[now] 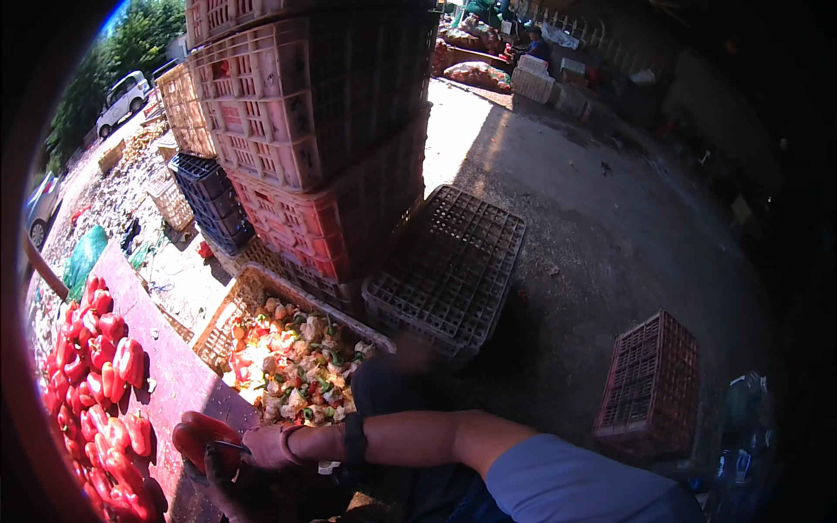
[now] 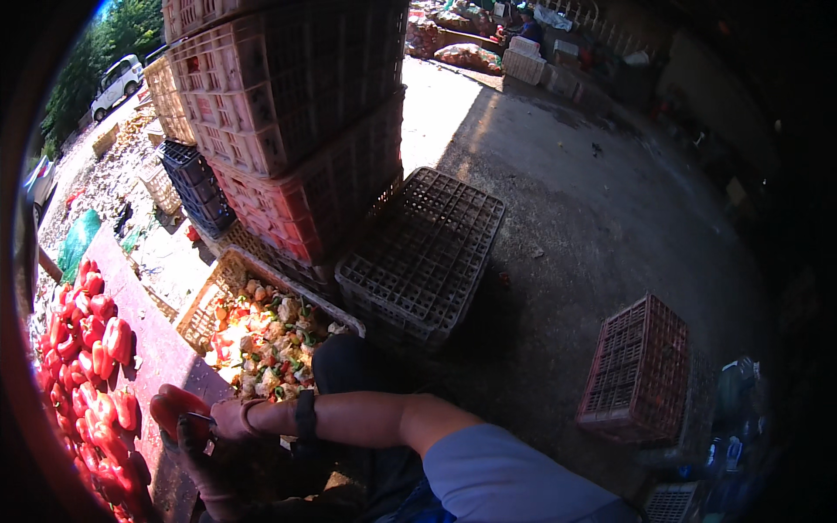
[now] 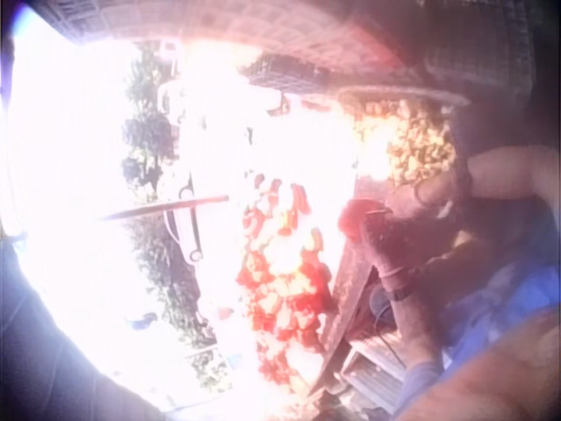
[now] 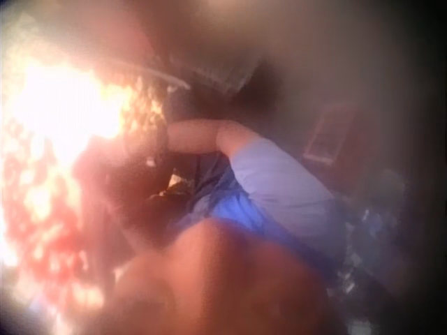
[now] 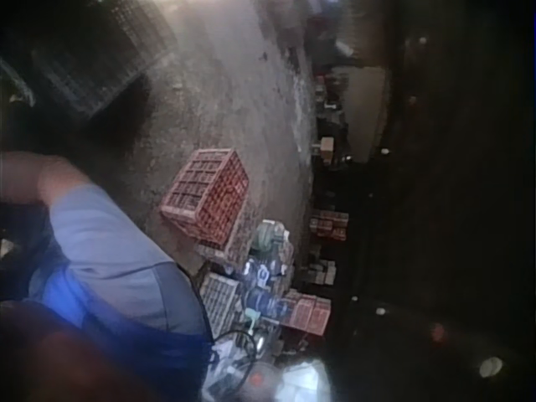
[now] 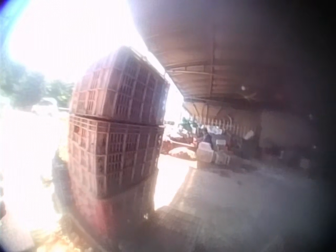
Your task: The person sits at a workbench and trims red bell peppers one by one, removing stems and cores with a small knife. The trimmed peppers are placed into a white crate, while the discarded cores and stems are deposited into a separate bin. The person also moves a full crate of peppers to the workbench and continues trimming.
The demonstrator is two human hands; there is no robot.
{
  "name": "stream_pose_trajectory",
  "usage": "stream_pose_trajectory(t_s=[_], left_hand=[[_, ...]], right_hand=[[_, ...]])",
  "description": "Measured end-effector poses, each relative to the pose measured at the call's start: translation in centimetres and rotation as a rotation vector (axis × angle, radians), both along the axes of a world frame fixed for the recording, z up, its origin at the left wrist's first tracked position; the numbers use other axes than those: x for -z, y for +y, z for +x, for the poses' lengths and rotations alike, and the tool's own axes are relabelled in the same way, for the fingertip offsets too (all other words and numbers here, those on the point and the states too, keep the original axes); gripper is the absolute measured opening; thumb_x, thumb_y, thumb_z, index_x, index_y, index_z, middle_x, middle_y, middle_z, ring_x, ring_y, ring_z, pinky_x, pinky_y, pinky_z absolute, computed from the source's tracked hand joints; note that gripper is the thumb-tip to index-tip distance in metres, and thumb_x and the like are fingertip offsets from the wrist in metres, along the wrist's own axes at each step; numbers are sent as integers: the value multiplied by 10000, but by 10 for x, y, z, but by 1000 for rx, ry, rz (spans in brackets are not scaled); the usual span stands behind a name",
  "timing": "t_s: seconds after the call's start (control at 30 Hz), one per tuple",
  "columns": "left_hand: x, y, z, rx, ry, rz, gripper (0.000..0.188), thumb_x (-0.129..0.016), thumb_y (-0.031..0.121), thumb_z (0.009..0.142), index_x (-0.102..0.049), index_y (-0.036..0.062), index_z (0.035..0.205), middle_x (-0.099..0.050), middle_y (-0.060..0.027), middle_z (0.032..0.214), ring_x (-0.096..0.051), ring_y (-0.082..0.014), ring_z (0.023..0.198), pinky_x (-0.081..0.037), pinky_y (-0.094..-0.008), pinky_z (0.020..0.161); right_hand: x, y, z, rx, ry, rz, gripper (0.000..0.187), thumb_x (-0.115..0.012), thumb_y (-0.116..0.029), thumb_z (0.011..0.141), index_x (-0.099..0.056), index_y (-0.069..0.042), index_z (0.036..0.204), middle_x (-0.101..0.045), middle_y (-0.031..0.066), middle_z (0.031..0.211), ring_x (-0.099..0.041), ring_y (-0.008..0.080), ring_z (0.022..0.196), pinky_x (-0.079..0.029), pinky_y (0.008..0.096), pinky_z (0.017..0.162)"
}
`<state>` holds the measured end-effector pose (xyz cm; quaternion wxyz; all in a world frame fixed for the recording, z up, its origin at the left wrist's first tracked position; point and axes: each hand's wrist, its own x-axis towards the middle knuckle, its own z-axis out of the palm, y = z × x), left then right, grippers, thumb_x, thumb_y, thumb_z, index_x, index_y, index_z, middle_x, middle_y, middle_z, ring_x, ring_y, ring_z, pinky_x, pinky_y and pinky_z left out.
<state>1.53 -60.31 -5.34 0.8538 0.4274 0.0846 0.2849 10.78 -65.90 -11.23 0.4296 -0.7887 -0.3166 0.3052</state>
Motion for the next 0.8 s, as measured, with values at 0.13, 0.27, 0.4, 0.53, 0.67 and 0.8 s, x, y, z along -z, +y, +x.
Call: stream_pose_trajectory(t_s=[0.13, 0.27, 0.4, 0.53, 0.67, 0.8], left_hand=[[32, 50, 7, -49, -39, 25, 648, -592, 188, 1008, -340, 78, 1594, -389, -99, 1620, -375, -219, 1485, -325, -344, 1202], [66, 148, 22, -219, 303, 295, 656, -595, 300, 1019, -348, 83, 1587, -472, -104, 1529, -499, -242, 1353, -412, -368, 1109], [88, 191, 13, 35, 187, 151, 693, -597, 272, 1008, -297, 119, 1614, -424, -88, 1576, -453, -240, 1402, -374, -398, 1145], [78, 159, 8, 163, 126, 31, 693, -601, 245, 996, -291, 125, 1604, -409, -84, 1573, -434, -239, 1408, -362, -411, 1152], [61, 82, 6, 417, 205, -74, 641, -611, 244, 985, -343, 98, 1548, -460, -93, 1486, -485, -240, 1325, -405, -405, 1100], [42, 52, 3, 453, 240, -67, 592, -620, 243, 974, -394, 71, 1493, -512, -101, 1399, -537, -242, 1243, -448, -400, 1047]], right_hand=[[6, 5, -18, -22, 53, 55, 410, -594, -357, 953, -689, 15, 1095, -719, 274, 1033, -685, 435, 1042, -527, 512, 920], [4, -3, -25, -55, -88, 62, 396, -603, -373, 950, -695, -8, 1074, -720, 261, 1014, -693, 426, 1013, -536, 507, 901], [-10, -16, -15, 19, -58, 6, 434, -636, -435, 935, -698, -21, 1051, -723, 242, 977, -701, 417, 976, -544, 493, 878], [-20, -21, 17, 142, 33, 159, 638, -710, -616, 850, -694, -16, 1065, -727, 216, 1037, -703, 368, 1022, -536, 441, 913], [-19, -15, 25, 157, 64, 161, 814, -787, -686, 732, -643, -18, 1175, -718, 195, 1128, -689, 352, 1072, -525, 420, 942], [-14, -7, 27, 77, 115, 256, 793, -858, -589, 672, -637, -22, 1182, -721, 193, 1129, -692, 326, 1086, -526, 414, 935]])
